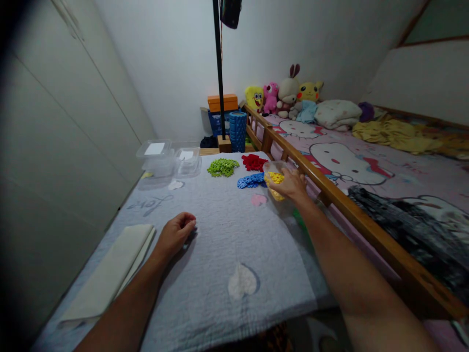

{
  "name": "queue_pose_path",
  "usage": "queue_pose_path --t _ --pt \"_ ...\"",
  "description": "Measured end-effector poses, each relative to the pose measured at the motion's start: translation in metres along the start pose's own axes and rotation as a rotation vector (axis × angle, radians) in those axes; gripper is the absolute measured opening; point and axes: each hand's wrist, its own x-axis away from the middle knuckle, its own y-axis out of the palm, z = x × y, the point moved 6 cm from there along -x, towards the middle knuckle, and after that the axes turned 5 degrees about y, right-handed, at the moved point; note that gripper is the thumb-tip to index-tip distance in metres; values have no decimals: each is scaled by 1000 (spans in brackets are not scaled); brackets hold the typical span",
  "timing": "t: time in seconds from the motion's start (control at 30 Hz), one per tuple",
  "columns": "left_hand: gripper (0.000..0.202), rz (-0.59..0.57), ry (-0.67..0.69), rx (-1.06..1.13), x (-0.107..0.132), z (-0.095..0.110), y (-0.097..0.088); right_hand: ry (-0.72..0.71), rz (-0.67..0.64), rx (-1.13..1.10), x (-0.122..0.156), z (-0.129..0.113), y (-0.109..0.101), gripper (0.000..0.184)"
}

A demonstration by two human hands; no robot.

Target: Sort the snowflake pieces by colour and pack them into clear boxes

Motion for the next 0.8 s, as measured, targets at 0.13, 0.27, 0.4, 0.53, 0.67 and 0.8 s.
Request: queue_pose_path --t 0.13,0.27,0.4,0.53,0.67,0.8 --pt "20 -5 11 -35 0 1 -1 17 19 10 -11 12 -4 77" --pt "20 -7 -7 -9 0 -1 -1 56 6 64 -15 20 5 79" --pt "20 -7 -7 17 -1 -1 -1 111 -2 107 -18 27 16 82" --pt "19 -9 -3 9 -1 -2 0 115 -10 139 -17 33 22 81" --pt "18 -28 5 -35 -1 -1 0 133 -33 147 -14 38 23 81" --pt "19 -51 13 -81 -1 -3 1 148 -47 142 -13 39 25 79"
